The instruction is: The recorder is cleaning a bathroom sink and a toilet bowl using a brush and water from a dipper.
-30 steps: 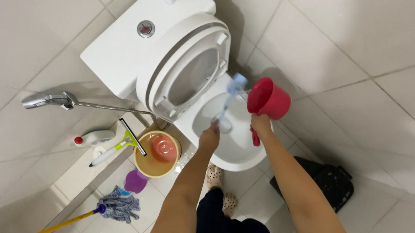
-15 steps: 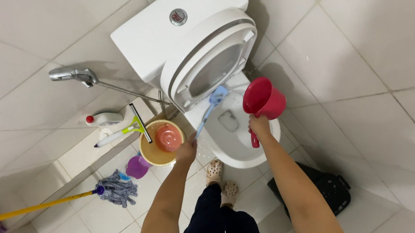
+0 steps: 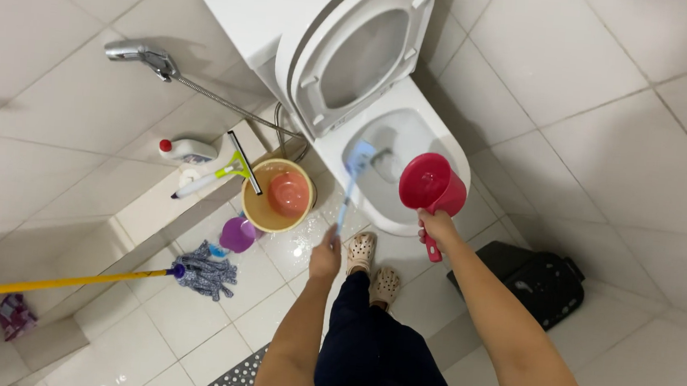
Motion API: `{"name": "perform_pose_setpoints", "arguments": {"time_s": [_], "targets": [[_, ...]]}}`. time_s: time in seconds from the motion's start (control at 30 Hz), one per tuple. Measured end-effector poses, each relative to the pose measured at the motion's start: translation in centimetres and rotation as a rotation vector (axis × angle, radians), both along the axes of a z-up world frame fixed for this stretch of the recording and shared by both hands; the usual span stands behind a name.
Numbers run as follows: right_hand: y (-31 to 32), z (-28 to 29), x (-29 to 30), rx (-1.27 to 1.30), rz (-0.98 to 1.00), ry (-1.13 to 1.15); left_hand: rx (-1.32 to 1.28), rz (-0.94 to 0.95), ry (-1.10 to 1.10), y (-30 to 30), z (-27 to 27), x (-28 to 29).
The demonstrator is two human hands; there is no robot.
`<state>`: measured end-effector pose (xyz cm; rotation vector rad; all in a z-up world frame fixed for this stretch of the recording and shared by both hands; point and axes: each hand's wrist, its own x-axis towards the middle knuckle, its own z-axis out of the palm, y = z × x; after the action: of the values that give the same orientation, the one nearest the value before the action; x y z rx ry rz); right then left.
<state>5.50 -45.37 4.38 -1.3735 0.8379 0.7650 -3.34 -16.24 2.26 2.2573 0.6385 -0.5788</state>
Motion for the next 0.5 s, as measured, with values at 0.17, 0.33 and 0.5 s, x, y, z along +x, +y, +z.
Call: {"name": "perform_pose_setpoints", "arguments": {"time_s": [0.17,0.33,0.5], "targets": [[0.7,-3.0,-3.2,0.008,0.041,-0.006,0.045,0.03,-0.146,2.8,-1.7,0.5],[3.0,-3.6,-3.8,0.078,-0.002,-0.049,0.105,-0.14,0.017,2.6,0.2,1.4],[3.8,-4.5,-5.1,-0.038,0.076,-0.183,0.05,-0.203,0.096,2.2,1.2,-0.7]]}}
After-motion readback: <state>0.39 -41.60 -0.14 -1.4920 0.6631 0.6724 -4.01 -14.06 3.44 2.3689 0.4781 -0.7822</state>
